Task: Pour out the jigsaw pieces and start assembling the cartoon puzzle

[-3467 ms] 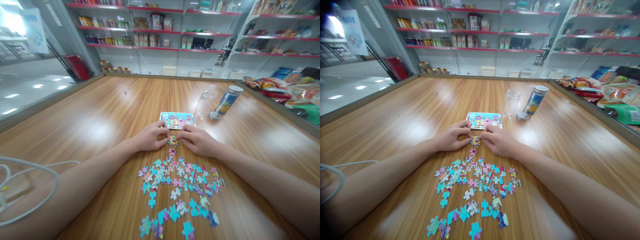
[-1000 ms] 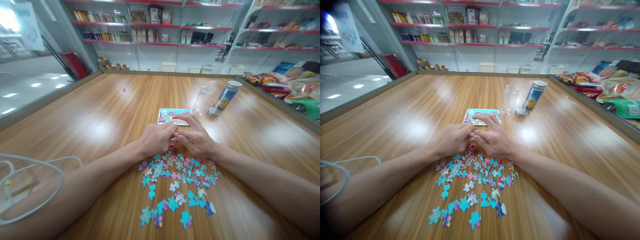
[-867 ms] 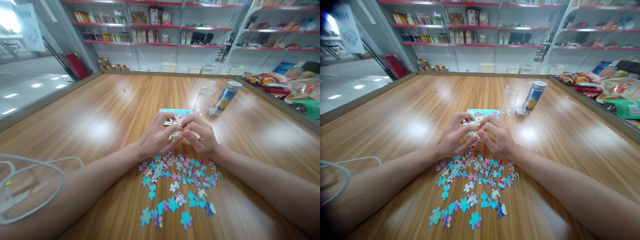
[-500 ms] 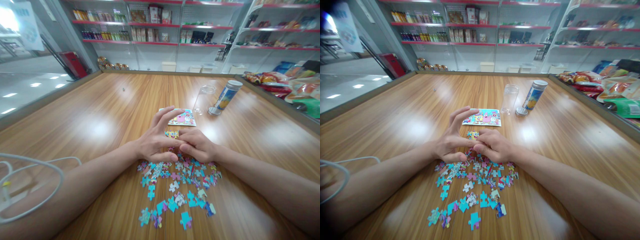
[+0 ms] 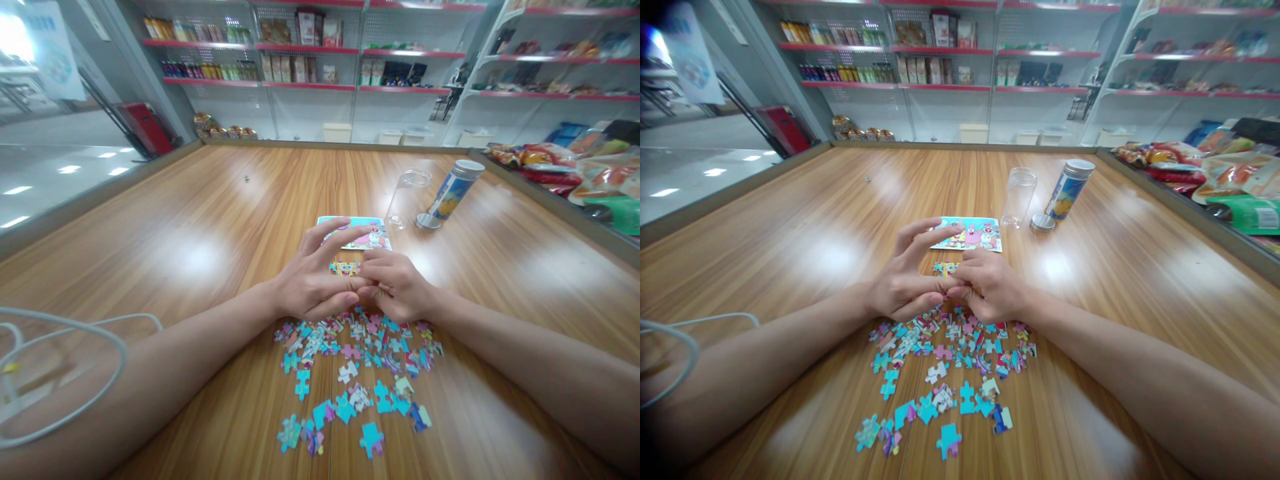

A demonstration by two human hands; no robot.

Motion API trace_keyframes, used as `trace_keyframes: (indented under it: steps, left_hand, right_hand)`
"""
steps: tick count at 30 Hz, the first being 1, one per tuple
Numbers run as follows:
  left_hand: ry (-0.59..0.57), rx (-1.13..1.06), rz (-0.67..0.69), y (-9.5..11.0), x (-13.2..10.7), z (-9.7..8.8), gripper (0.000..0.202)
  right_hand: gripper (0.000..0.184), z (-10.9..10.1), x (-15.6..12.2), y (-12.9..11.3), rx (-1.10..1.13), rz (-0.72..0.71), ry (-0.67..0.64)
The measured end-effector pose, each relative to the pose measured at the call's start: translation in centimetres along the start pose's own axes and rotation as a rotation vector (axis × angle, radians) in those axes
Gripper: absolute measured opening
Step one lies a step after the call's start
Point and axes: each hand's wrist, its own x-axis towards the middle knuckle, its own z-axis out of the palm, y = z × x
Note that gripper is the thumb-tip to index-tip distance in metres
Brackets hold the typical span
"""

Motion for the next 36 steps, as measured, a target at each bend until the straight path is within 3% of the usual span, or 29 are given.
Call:
trace_keyframes:
  steps: [2,8,11,15,20,24,31,33,36]
  left_hand:
    - [0.013,0.019,-0.018,0.3,0.1,0.0,0.023]
    - [-0.012,0.065,-0.039,0.8,0.2,0.1,0.041]
    - [-0.029,0.039,-0.002,0.7,0.1,0.1,0.052]
    - [-0.026,0.074,-0.072,0.5,-0.2,0.2,0.062]
    - [0.127,0.075,-0.142,1.5,0.0,0.5,0.049]
    - [0.167,0.059,-0.157,2.2,0.3,0.8,0.039]
    - [0.254,-0.006,-0.302,1.9,0.7,1.1,0.046]
    - [0.249,-0.041,-0.279,2.1,0.7,1.0,0.050]
    - [0.229,-0.076,-0.148,2.3,0.5,1.0,0.051]
  right_hand:
    - [0.035,-0.2,0.0,0.0,0.101,0.047,-0.028]
    - [0.050,-0.6,-0.2,-0.4,0.682,0.301,-0.243]
    - [0.047,-0.6,-0.2,-0.7,0.764,0.325,-0.335]
    - [0.039,-0.1,-0.1,-1.2,0.559,0.322,-0.258]
    - [0.027,0.4,0.4,-1.7,0.247,0.215,-0.125]
    - [0.021,0.6,0.5,-1.7,0.077,0.127,-0.065]
    - [0.009,0.6,0.3,-1.0,-0.237,0.034,0.055]
    - [0.010,0.5,0.3,-0.9,-0.273,-0.002,0.053]
    - [0.022,0.6,0.5,-0.9,-0.084,-0.034,-0.032]
